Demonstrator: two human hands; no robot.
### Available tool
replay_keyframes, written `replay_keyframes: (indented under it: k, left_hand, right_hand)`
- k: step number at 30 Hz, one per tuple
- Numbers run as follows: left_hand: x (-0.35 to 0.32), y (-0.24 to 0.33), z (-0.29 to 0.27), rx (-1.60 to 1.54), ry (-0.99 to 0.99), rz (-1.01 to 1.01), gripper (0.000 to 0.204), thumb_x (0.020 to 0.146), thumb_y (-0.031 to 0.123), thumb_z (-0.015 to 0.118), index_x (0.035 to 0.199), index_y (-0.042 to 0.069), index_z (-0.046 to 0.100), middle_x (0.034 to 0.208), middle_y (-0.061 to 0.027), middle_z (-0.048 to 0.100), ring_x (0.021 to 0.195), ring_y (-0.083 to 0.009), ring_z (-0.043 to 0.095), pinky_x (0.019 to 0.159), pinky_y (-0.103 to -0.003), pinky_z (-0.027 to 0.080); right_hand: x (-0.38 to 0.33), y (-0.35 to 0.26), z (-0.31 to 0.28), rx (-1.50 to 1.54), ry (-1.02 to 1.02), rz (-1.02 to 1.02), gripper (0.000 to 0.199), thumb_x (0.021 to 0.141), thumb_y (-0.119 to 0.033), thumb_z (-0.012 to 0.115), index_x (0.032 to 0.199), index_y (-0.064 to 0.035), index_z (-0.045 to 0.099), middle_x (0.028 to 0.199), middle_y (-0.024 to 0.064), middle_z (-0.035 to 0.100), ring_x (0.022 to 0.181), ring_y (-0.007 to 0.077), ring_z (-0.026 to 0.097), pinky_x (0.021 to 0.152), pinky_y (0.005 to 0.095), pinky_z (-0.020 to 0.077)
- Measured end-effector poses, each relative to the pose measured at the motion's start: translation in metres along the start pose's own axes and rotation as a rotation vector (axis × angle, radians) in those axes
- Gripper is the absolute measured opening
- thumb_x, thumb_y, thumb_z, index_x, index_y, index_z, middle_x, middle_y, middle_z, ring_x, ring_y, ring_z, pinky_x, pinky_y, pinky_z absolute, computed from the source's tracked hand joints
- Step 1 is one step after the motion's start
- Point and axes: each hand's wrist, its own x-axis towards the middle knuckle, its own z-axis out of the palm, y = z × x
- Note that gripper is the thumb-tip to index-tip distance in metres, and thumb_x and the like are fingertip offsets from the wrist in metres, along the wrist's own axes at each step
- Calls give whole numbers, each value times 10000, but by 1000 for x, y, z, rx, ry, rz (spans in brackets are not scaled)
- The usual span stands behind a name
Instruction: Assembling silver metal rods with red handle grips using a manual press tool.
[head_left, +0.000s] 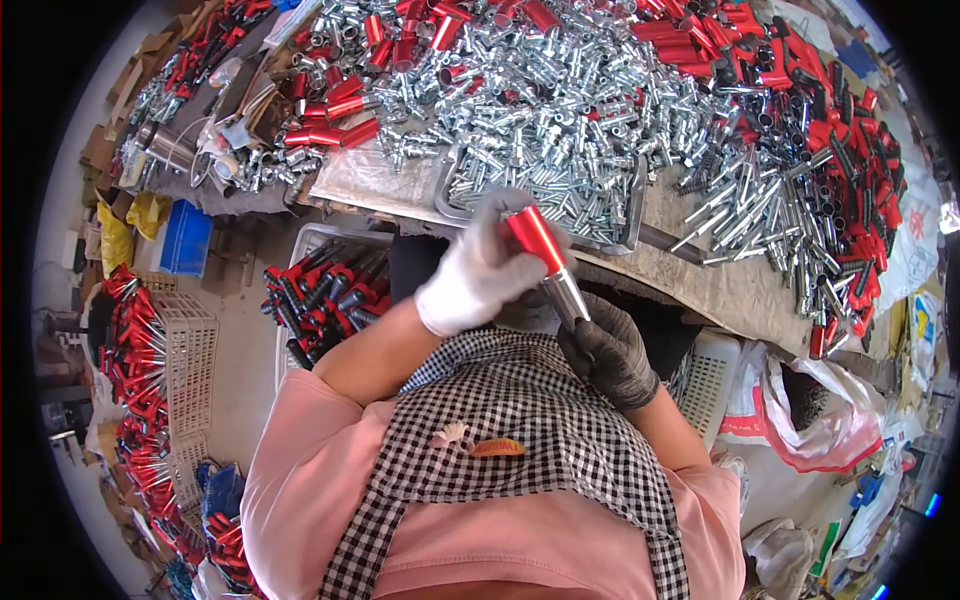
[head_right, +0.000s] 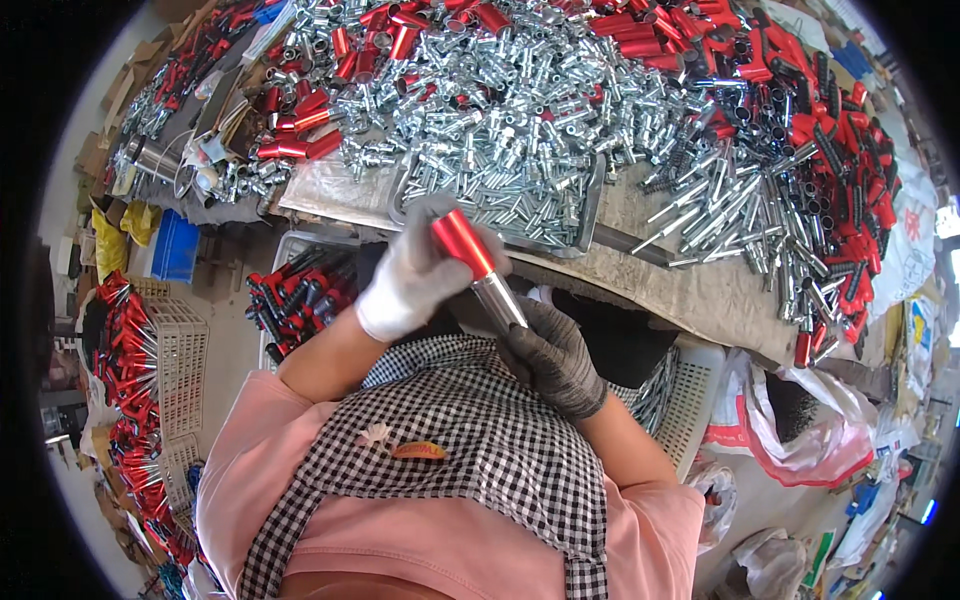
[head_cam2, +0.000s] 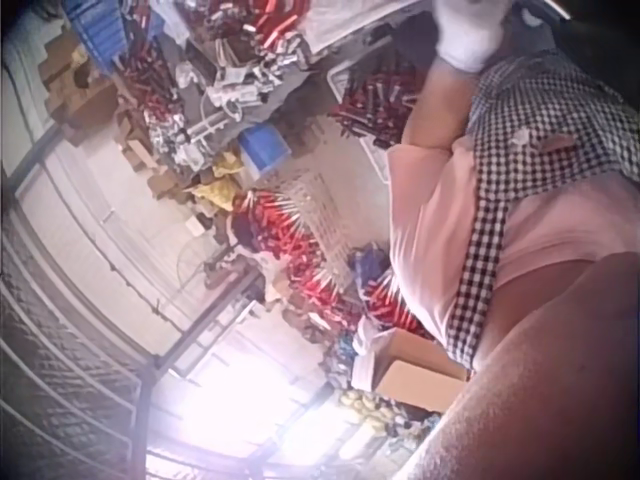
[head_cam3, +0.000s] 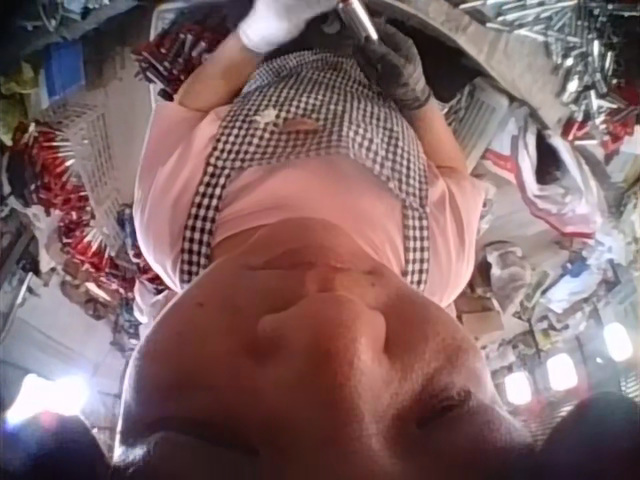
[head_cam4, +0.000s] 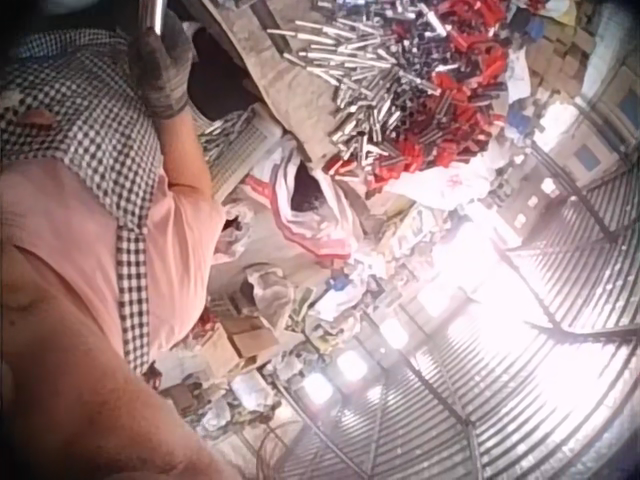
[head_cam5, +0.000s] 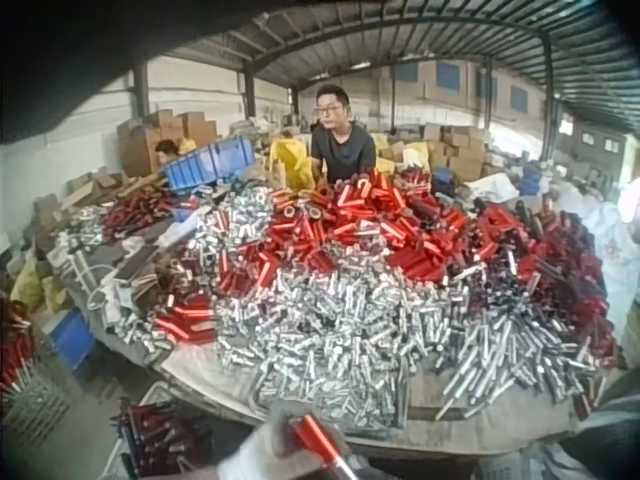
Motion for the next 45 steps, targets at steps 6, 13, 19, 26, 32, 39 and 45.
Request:
replay_keyframes:
  k: [6, 13, 19, 26, 32, 39, 45]
  left_hand:
    - [0, 2, 1, -297, 78, -142, 589, 857, 12, 555, 1371, 172, 316, 1168, -205, 575, 1062, -365, 622, 960, -516, 498]
    - [12, 1, 23, -221, 216, -173, 589, 998, 533, 432, 1225, -10, 436, 635, -63, 501, 491, -155, 490, 515, -291, 468]
    - [0, -3, 15, -201, 118, -421, 725, 905, 638, 528, 1217, -16, 496, 630, -16, 459, 452, -115, 428, 443, -290, 442]
    - [-32, -20, 1, -315, 120, -624, 329, 946, 203, 540, 1162, -36, 471, 706, -54, 548, 579, -149, 591, 560, -298, 509]
    - [-17, -2, 5, -174, -93, -643, 252, 897, 137, 595, 1070, -25, 510, 675, -34, 542, 561, -121, 564, 530, -266, 484]
    - [1, 14, -8, 684, -173, -398, 392, 759, 343, 791, 1005, 59, 680, 800, -112, 669, 716, -214, 671, 689, -358, 517]
    - [9, 14, -29, 721, -16, -329, 265, 731, 180, 766, 930, 39, 663, 798, -105, 663, 737, -237, 667, 715, -349, 510]
  right_hand:
    - [3, 9, 9, 107, -23, -16, 647, 896, -369, 685, 1373, 2, 453, 720, -6, 496, 543, 78, 426, 479, 196, 327]
    - [32, 56, 13, -65, -178, -135, 595, 972, -397, 571, 1422, -63, 371, 951, 52, 540, 769, 142, 512, 644, 269, 425]
    - [20, 20, -10, -528, -401, -42, 458, 928, -364, 661, 1218, -38, 520, 966, 61, 589, 893, 177, 561, 836, 340, 476]
    - [20, -43, -39, -607, -230, 91, 592, 866, -388, 737, 1274, -8, 538, 1005, 28, 596, 897, 127, 557, 816, 315, 483]
    - [54, -69, -34, -975, -158, -278, 552, 929, -331, 663, 1346, -14, 488, 1156, 105, 625, 1080, 216, 602, 944, 360, 466]
    - [84, -113, -6, -1386, -379, -353, 432, 818, -182, 741, 1214, -68, 610, 1002, 108, 653, 894, 284, 658, 791, 371, 523]
    - [88, -147, -76, -1545, 39, -117, 474, 879, -173, 694, 1302, -21, 544, 981, 66, 666, 863, 165, 655, 788, 302, 539]
